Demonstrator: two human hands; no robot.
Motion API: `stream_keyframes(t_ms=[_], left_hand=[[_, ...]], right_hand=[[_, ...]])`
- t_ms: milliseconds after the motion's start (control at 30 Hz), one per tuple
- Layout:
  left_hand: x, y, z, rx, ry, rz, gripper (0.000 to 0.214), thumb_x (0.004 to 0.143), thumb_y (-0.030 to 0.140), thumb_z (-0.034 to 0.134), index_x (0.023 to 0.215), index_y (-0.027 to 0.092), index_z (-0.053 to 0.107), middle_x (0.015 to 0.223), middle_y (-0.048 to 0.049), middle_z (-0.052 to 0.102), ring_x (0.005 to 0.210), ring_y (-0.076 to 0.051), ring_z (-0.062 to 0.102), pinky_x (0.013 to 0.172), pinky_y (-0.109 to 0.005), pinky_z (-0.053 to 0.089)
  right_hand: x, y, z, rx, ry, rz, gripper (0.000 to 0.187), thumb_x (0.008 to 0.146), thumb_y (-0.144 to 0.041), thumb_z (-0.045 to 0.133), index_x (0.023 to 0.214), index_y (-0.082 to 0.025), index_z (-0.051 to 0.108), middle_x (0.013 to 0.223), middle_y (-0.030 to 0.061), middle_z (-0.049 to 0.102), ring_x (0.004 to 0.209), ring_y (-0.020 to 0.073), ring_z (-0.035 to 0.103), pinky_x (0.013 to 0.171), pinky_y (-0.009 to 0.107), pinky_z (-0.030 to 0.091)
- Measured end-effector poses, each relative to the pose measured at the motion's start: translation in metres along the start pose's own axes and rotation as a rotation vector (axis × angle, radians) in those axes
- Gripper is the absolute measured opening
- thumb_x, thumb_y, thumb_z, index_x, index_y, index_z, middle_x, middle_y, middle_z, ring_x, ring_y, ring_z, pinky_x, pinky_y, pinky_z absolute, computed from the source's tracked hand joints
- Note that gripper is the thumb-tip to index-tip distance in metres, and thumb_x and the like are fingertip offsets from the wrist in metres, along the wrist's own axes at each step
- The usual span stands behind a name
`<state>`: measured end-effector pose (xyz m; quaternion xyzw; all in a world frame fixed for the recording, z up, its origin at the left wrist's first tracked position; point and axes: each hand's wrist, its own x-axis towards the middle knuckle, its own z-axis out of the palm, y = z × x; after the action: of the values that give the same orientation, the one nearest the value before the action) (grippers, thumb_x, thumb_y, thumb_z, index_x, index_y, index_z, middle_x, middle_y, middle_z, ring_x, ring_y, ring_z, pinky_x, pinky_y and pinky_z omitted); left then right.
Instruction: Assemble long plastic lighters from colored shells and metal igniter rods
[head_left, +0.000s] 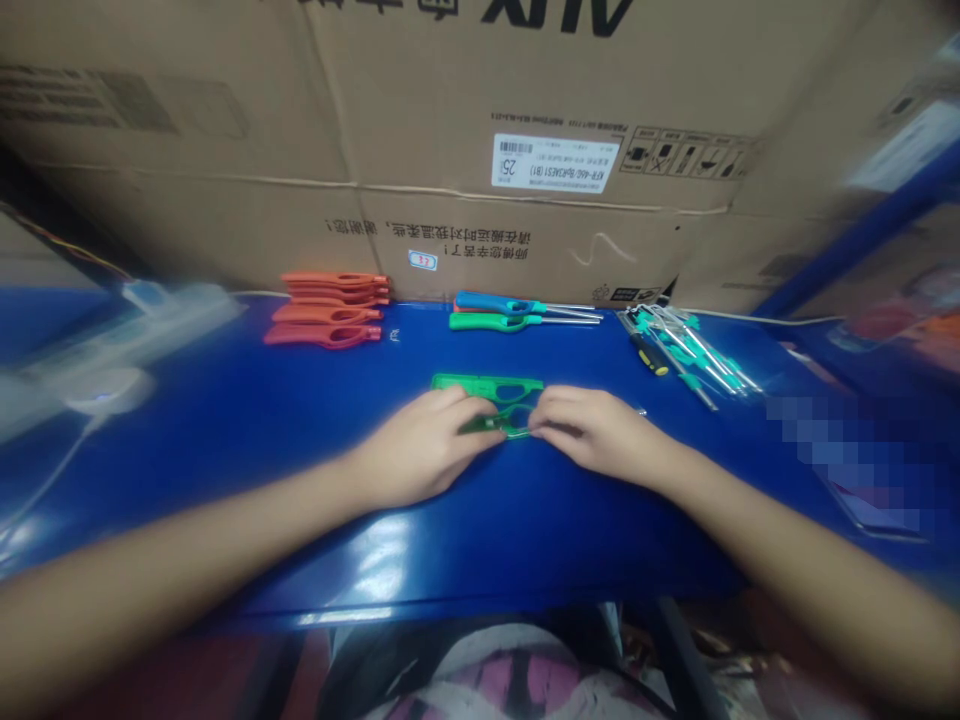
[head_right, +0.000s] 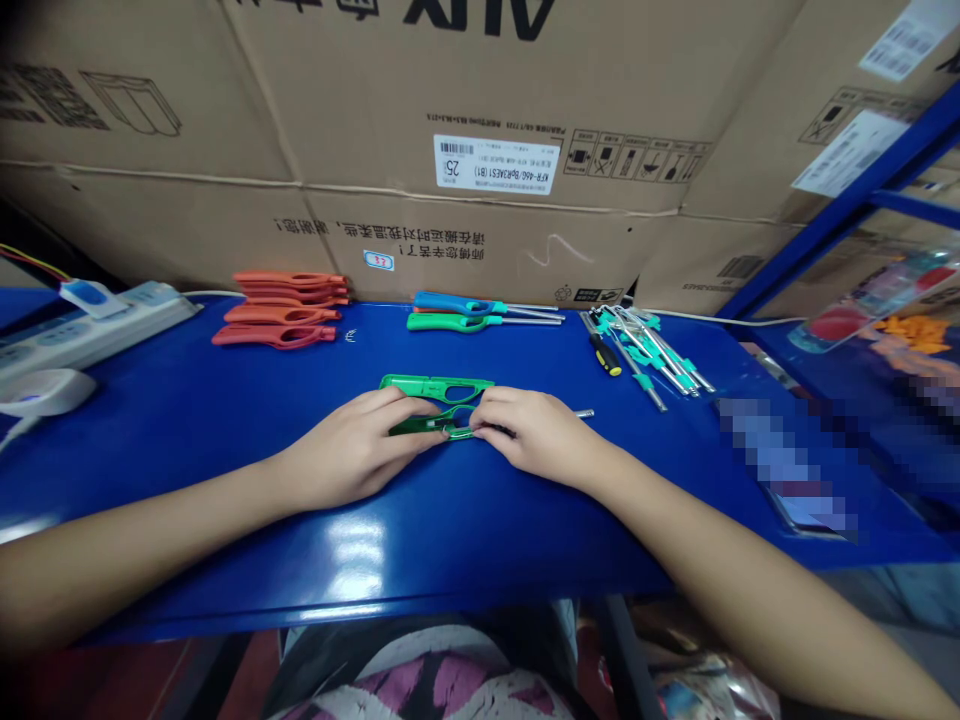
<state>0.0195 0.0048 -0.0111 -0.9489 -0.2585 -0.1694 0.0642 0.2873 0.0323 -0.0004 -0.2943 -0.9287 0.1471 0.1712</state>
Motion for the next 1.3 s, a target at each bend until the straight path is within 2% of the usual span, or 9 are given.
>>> stream_keyframes(t_ms=[133,367,633,900,1033,1300], left_hand=[[0.000,0.001,-0.001,0.003,-0.001,-0.005,0.033,0.101,0.020,0.048,0.127,0.020,0.067,0.124,-0.0136,0.065,0.101,-0.027,0.059,0.083,-0.040,0.053],[0.001,0.001,-0.002,-0.010,-0.012,-0.018,0.033,0.102,0.020,0.048,0.128,0.020,0.067,0.125,-0.0134,0.065,0.106,-0.028,0.060,0.086,-0.042,0.054],[0.001,0.001,-0.001,-0.022,-0.026,-0.029,0.033,0.103,0.022,0.047,0.129,0.022,0.067,0.127,-0.0132,0.066,0.111,-0.029,0.061,0.089,-0.043,0.054],[0.000,-0.003,0.002,-0.063,-0.016,0.001,0.033,0.103,0.023,0.047,0.130,0.022,0.065,0.128,-0.0097,0.068,0.111,-0.025,0.063,0.090,-0.040,0.054],[-0.001,-0.003,0.002,-0.066,-0.003,-0.009,0.033,0.103,0.023,0.048,0.130,0.023,0.067,0.128,-0.0099,0.069,0.111,-0.027,0.065,0.091,-0.043,0.056],[-0.007,-0.006,0.010,-0.141,0.103,-0.022,0.029,0.102,0.026,0.053,0.126,0.021,0.069,0.134,-0.0072,0.068,0.114,-0.021,0.071,0.096,-0.037,0.060]], right_hand=[[0.000,-0.002,0.001,-0.054,0.004,0.029,0.011,0.097,-0.018,0.056,0.097,-0.019,0.067,0.097,0.0051,0.068,0.087,0.0185,0.065,0.077,0.030,0.051],[-0.001,0.000,-0.001,-0.112,-0.028,-0.010,0.016,0.101,-0.021,0.051,0.099,-0.019,0.067,0.100,0.0060,0.068,0.087,0.0177,0.065,0.074,0.028,0.050],[-0.001,-0.002,-0.004,-0.366,-0.049,-0.052,0.021,0.103,-0.025,0.048,0.100,-0.020,0.068,0.098,0.0064,0.068,0.075,0.0166,0.061,0.059,0.026,0.039],[-0.002,0.005,-0.008,-0.295,-0.083,-0.085,0.022,0.101,-0.020,0.048,0.099,-0.020,0.069,0.098,0.0060,0.068,0.078,0.0166,0.063,0.063,0.026,0.040],[-0.002,0.002,-0.010,-0.286,-0.082,-0.090,0.023,0.103,-0.026,0.048,0.101,-0.020,0.070,0.099,0.0060,0.068,0.080,0.0168,0.064,0.065,0.027,0.043],[-0.004,-0.002,-0.016,-0.217,-0.105,-0.055,0.020,0.101,-0.028,0.053,0.100,-0.018,0.069,0.101,0.0067,0.068,0.084,0.0184,0.066,0.070,0.029,0.049]])
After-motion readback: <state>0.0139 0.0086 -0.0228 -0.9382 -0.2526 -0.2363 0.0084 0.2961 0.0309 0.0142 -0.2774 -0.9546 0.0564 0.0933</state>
